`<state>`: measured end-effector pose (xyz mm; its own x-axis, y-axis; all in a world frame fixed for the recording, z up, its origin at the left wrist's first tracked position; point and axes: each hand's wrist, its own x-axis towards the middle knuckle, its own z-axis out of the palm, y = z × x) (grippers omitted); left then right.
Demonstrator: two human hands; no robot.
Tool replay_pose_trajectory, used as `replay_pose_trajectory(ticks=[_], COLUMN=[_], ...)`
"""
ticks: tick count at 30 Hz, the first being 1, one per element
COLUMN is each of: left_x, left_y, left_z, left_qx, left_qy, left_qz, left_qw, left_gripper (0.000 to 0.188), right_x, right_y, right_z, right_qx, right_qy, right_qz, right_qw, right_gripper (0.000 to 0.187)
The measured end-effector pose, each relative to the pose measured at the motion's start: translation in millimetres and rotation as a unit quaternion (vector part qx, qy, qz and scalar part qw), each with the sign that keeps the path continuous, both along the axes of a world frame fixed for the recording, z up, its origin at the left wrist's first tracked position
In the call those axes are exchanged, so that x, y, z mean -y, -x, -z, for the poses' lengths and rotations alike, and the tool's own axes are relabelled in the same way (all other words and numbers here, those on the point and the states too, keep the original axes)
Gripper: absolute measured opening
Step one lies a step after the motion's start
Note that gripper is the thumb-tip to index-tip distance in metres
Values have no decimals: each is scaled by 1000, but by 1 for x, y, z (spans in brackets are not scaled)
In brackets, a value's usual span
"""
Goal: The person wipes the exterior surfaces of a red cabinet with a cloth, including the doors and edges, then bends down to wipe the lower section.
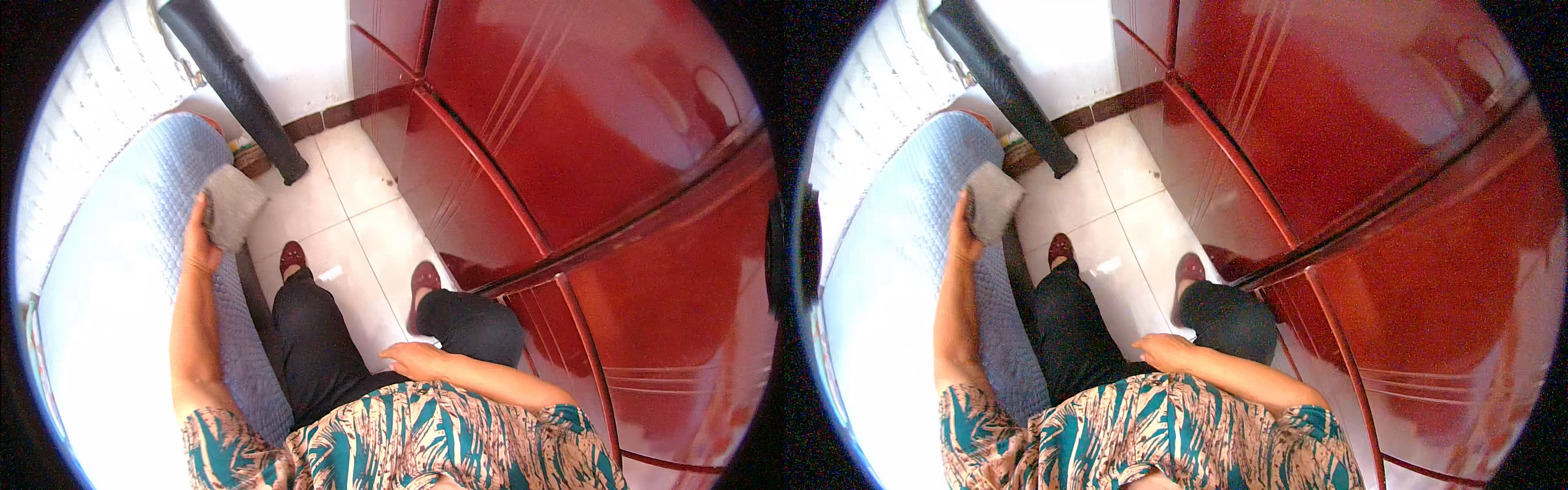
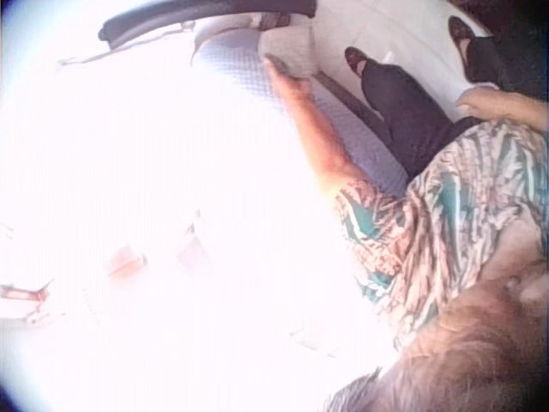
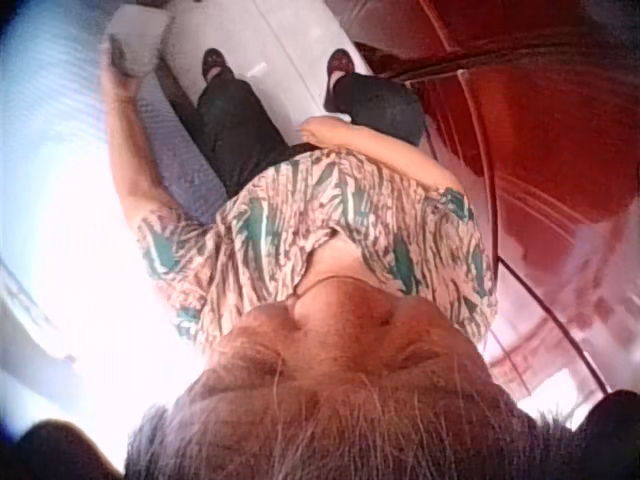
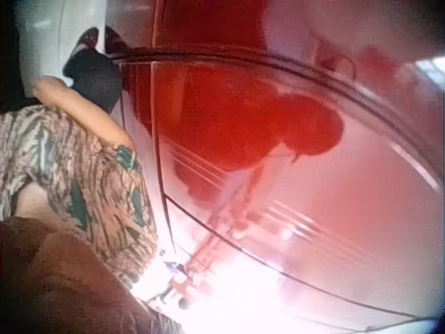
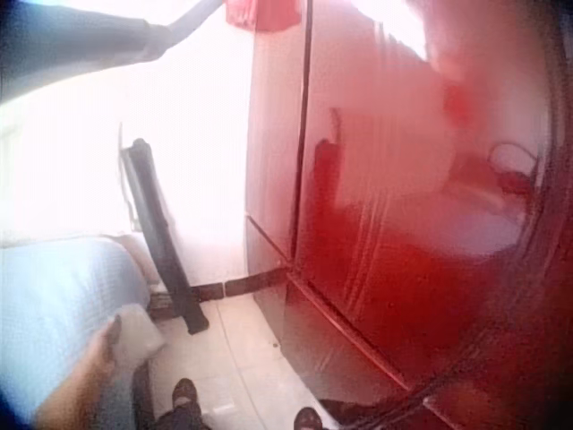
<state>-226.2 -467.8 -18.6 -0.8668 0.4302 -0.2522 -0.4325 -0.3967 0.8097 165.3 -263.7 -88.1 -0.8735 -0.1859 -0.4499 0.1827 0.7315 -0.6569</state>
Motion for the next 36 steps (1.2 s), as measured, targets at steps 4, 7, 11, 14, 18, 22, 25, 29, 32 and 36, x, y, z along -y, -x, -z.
replay_pose_trajectory(ticks=[4,7,11,14,18,22,25,29,32,36], left_x=[-7,-38,-101,-155,-216,-264,-287,-324,-346,-372], left_y=[-49,-78,-120,-159,-190,-226,-251,-303,-279,-253], left_z=[13,9,10,4,52,89,122,102,157,132], left_qx=[58,92,80,60,35,64,145,181,234,271], left_qy=[-68,-73,-72,-15,29,38,7,-43,-5,31], left_qz=[28,47,109,114,170,162,175,219,170,126], left_qw=[996,992,988,991,984,984,974,958,957,954], left_gripper=[52,48,51,54,52,49,58,78,81,86], right_x=[4,-10,-18,-13,13,19,14,5,11,6], right_y=[-2,3,12,28,43,44,36,3,14,7], right_z=[-46,-51,-29,-30,-34,-48,-31,8,25,44], right_qx=[5,-1,66,70,39,90,118,100,47,-17], right_qy=[9,-19,-113,-148,-155,-103,-18,221,69,-42], right_qz=[-15,-20,-61,-150,-194,-173,-71,218,107,42], right_qw=[1000,1000,989,975,968,975,990,945,991,998], right_gripper=[40,42,40,35,32,32,41,58,56,28])
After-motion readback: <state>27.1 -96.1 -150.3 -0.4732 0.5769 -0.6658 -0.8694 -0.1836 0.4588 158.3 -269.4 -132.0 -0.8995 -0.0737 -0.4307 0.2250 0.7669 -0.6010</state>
